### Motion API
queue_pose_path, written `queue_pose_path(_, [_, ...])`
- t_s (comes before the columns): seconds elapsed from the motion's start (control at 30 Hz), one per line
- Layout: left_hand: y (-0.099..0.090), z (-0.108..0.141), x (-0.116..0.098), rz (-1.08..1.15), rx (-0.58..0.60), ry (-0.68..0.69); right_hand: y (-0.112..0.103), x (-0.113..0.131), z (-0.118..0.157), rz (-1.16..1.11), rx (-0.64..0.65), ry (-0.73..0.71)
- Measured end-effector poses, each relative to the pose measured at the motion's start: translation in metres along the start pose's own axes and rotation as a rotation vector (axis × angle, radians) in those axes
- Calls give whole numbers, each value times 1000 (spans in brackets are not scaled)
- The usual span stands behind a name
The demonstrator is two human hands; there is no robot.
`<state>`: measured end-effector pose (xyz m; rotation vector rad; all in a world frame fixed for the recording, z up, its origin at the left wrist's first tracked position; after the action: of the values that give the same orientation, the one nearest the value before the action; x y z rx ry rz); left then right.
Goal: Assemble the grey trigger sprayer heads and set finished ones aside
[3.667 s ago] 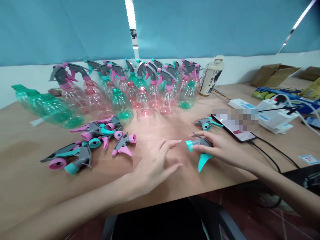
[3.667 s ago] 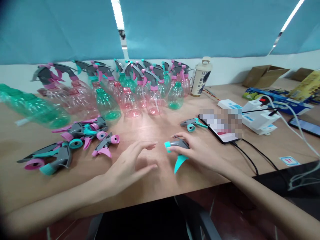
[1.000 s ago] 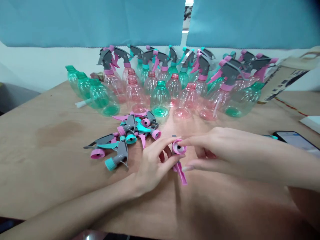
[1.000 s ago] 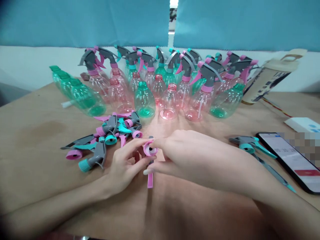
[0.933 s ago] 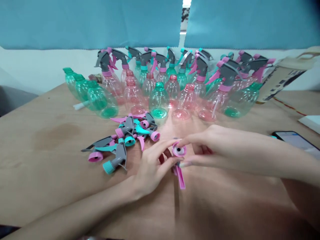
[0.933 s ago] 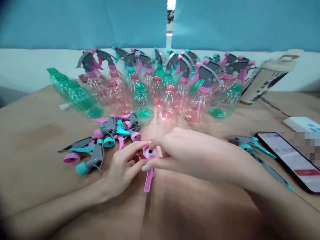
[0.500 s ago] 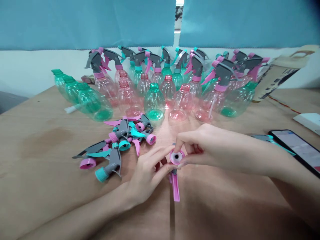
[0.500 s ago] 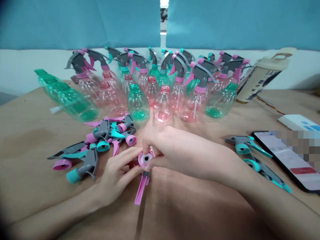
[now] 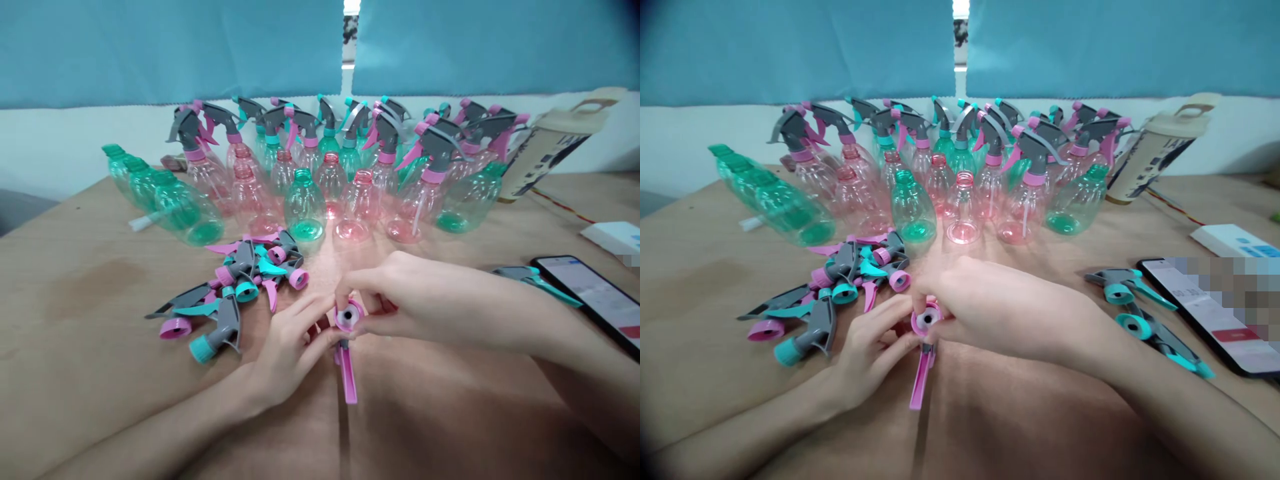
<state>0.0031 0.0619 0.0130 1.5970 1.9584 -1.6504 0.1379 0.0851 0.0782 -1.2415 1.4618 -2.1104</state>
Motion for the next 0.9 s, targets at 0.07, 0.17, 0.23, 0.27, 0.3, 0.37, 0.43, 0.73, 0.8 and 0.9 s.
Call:
queue_pose_path(0.07, [0, -1, -1, -4, 5, 0, -1, 2, 0, 12, 14, 0])
queue_pose_path(0.17, [-1, -1, -1, -9, 13, -11, -3, 5, 1, 28, 22, -9])
queue_pose_path(0.23, [0, -2, -3, -24, 33, 0, -4, 6, 2, 48, 32, -11])
queue_pose_path(0.27, [1, -1, -4, -28, 50, 7, -4, 7, 2, 58, 38, -15])
queue_pose_path(0.3, [2, -1, -4, -30, 65, 11, -3, 6, 2, 64, 48, -20])
queue_pose_path(0.37, [2, 0, -2, -25, 68, -1, 0, 5, 2, 56, 72, -28])
queue_pose_path(0.43, [1, 2, 2, -13, 44, -42, 2, 2, 2, 28, 79, -27])
queue_pose_path(0.73, [0, 3, 9, 72, 37, -141, -2, -4, 1, -2, 54, -48])
queue_pose_path(0.8, [-1, 2, 8, 83, 34, -142, -3, -5, 2, -4, 40, -49])
queue_pose_path(0.9, [-2, 1, 8, 67, 31, -139, -6, -5, 3, -35, -1, -77])
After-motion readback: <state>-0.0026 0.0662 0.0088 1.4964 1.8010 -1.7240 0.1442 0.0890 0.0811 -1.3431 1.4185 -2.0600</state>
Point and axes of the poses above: each hand's wrist, its own z-axis away from the middle knuckle, its own y-axis out of the palm, x = y × z, the point moved 5 cm from there along -z, towards the middle knuckle
